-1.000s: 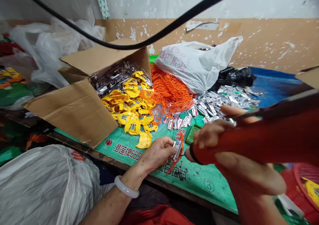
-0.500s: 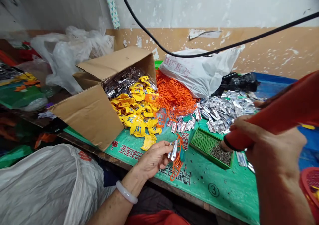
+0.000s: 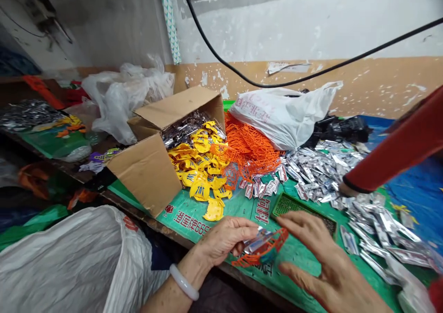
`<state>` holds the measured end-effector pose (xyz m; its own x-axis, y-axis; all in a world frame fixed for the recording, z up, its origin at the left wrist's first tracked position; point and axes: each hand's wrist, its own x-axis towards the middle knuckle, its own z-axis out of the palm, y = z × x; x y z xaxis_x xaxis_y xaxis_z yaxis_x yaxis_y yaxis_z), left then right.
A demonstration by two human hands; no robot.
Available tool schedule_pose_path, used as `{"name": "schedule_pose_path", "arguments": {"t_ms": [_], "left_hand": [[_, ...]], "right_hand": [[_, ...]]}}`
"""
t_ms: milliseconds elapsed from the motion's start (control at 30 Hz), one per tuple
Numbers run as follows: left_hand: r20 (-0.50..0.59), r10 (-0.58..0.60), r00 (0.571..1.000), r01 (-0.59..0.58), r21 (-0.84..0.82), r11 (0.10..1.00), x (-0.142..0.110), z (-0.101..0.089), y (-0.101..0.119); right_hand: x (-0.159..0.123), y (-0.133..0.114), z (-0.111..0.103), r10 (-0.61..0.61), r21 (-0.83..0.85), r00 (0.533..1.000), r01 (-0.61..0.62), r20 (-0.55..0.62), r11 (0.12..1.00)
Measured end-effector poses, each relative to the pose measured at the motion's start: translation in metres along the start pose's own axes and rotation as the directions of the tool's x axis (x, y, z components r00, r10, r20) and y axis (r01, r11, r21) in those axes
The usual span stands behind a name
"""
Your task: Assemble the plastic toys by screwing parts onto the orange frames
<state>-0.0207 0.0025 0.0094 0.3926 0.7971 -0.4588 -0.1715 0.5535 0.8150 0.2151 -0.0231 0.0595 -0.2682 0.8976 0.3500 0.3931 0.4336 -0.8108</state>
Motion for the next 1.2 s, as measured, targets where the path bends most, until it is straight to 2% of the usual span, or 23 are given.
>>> {"name": "schedule_pose_path", "arguments": {"t_ms": [100,167,267,333,433,500,567,667,733,767,833,900,933,967,1000,1033,1100,1200], "left_hand": [[0.065,-0.048,0.997,0.057,-0.154,0.986,0.005,0.003,-0.004],[0.066,-0.047,0.997,0.063,-0.271,0.961,0.009,0.002,-0.006],[0.065,0.010,0.998,0.022,-0.468,0.883,0.012,-0.003,-0.008],[0.065,0.100,0.993,-0.040,-0.606,0.795,0.012,-0.006,-0.010],[-0.018,0.229,0.973,-0.174,-0.710,0.683,0.011,-0.007,-0.014],[-0.091,0.281,0.955,-0.257,-0.727,0.637,0.011,-0.003,-0.018],[-0.140,0.324,0.936,-0.317,-0.737,0.597,0.011,0.006,-0.022],[-0.163,0.361,0.918,-0.356,-0.739,0.572,0.013,0.022,-0.028],[-0.198,0.310,0.930,-0.353,-0.718,0.600,0.014,0.029,-0.030],[-0.223,0.291,0.931,-0.359,-0.711,0.605,0.013,0.030,-0.031],[-0.243,0.248,0.938,-0.346,-0.713,0.610,0.009,0.025,-0.032],[-0.235,0.202,0.951,-0.310,-0.719,0.622,-0.001,0.015,-0.033],[-0.230,0.172,0.958,-0.286,-0.716,0.636,-0.007,0.009,-0.034],[-0.224,0.139,0.965,-0.259,-0.708,0.657,-0.014,0.003,-0.036],[-0.231,0.109,0.967,-0.242,-0.694,0.679,-0.022,-0.003,-0.038],[-0.234,0.081,0.969,-0.223,-0.678,0.700,-0.029,-0.008,-0.040],[-0.244,0.042,0.969,-0.196,-0.654,0.730,-0.042,-0.016,-0.044],[-0.282,-0.017,0.959,-0.173,-0.633,0.754,-0.057,-0.021,-0.043]], "right_hand": [[0.016,0.011,0.023,0.029,0.056,0.956,-0.047,0.291,0.997],[0.019,0.022,0.034,0.127,0.186,0.915,-0.211,0.382,0.960],[0.016,0.039,0.044,0.371,0.366,0.850,-0.502,0.373,0.783],[0.013,0.046,0.052,0.531,0.474,0.791,-0.609,0.304,0.636],[0.011,0.049,0.066,0.700,0.697,0.690,-0.595,0.187,0.400],[0.011,0.047,0.077,0.748,0.792,0.648,-0.529,0.145,0.305],[0.009,0.040,0.089,0.752,0.826,0.647,-0.488,0.127,0.281],[0.002,0.030,0.107,0.718,0.847,0.681,-0.462,0.148,0.264],[-0.004,0.027,0.114,0.666,0.826,0.722,-0.482,0.186,0.291],[-0.006,0.028,0.115,0.622,0.788,0.756,-0.503,0.202,0.355],[-0.010,0.034,0.112,0.509,0.637,0.848,-0.475,0.147,0.607],[-0.008,0.044,0.103,0.338,0.361,0.941,-0.310,-0.014,0.879],[-0.005,0.049,0.099,0.236,0.196,0.969,-0.217,-0.078,0.956],[-0.001,0.052,0.095,0.138,0.037,0.987,-0.136,-0.079,0.990],[0.005,0.054,0.094,0.053,-0.094,0.998,-0.055,-0.021,0.994],[0.012,0.055,0.094,0.002,-0.156,0.999,0.006,0.047,0.988],[0.029,0.051,0.102,-0.072,-0.206,0.981,0.110,0.182,0.972],[0.053,0.040,0.128,-0.150,-0.266,0.921,0.255,0.359,0.930]]}}
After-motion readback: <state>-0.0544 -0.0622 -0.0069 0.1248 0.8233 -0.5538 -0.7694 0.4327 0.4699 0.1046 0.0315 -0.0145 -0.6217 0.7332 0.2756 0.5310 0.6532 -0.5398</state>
